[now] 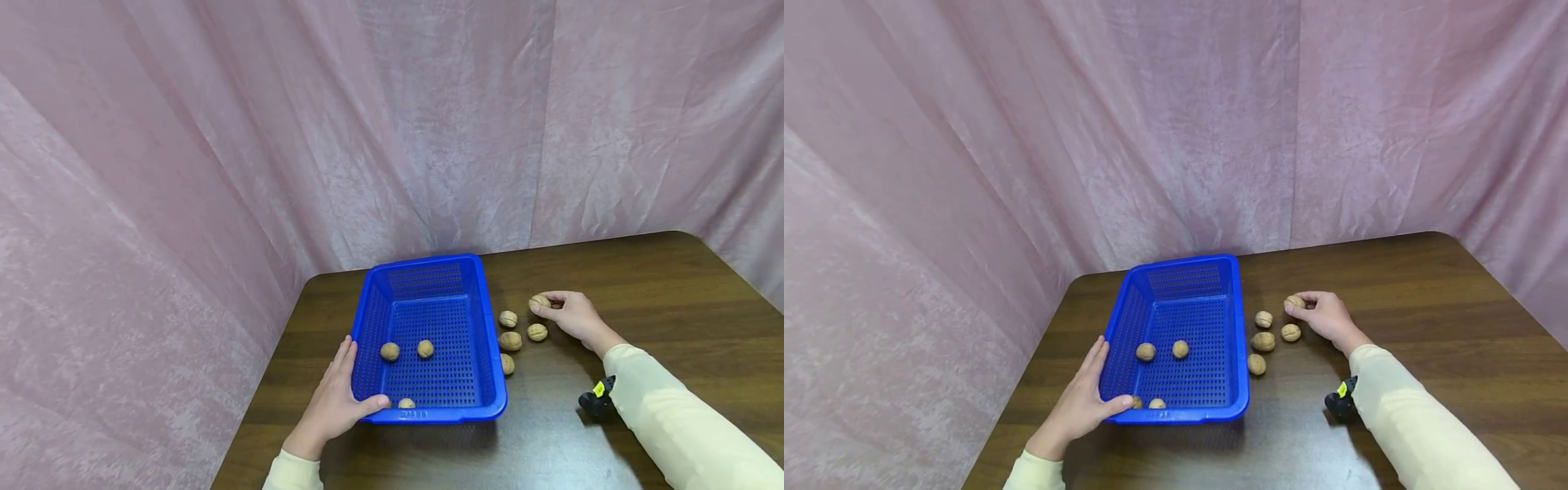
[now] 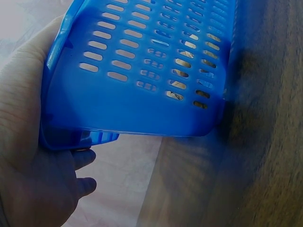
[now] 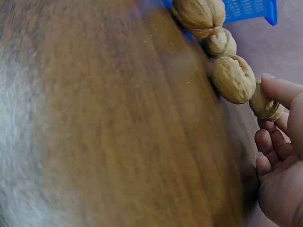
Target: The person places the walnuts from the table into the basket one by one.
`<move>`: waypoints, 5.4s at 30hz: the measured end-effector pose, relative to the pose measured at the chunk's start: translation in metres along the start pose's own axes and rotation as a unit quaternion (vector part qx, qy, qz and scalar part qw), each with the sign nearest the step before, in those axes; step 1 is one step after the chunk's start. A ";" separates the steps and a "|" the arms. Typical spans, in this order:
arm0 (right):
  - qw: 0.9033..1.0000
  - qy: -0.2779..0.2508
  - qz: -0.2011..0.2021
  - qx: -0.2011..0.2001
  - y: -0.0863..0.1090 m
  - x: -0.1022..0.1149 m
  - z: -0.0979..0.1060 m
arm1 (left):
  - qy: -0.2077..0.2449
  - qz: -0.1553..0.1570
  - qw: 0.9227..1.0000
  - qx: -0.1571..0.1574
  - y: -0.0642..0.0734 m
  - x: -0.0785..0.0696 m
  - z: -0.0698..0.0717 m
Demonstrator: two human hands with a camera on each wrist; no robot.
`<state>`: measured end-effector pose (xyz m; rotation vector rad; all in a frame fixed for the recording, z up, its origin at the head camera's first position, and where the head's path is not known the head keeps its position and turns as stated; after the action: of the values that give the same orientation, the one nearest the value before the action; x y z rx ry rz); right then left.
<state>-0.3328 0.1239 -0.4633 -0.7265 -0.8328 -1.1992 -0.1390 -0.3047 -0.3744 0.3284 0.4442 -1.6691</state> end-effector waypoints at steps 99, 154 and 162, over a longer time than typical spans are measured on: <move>0.953 -0.029 0.193 0.233 0.011 0.245 -0.109 | 0.009 0.012 1.000 0.013 -0.001 -0.001 0.002; 0.960 0.043 0.101 0.256 -0.024 0.194 -0.172 | 0.008 0.015 1.000 0.010 0.002 0.006 0.002; 0.966 -0.009 0.095 0.240 -0.023 0.200 -0.164 | 0.009 0.012 1.000 0.004 0.001 0.005 0.002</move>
<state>-0.2981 -0.1178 -0.3750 -0.4079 -0.9975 -0.7758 -0.1384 -0.3101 -0.3755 0.3535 0.4456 -1.6466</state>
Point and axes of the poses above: each hand's wrist, its own y-axis away from the middle knuckle, its own z-axis out of the back of the hand, x = y × z, the point moved 4 cm from there along -y, towards the middle knuckle, and after that the axes turned 2 degrees about x, right-handed, at the moved point
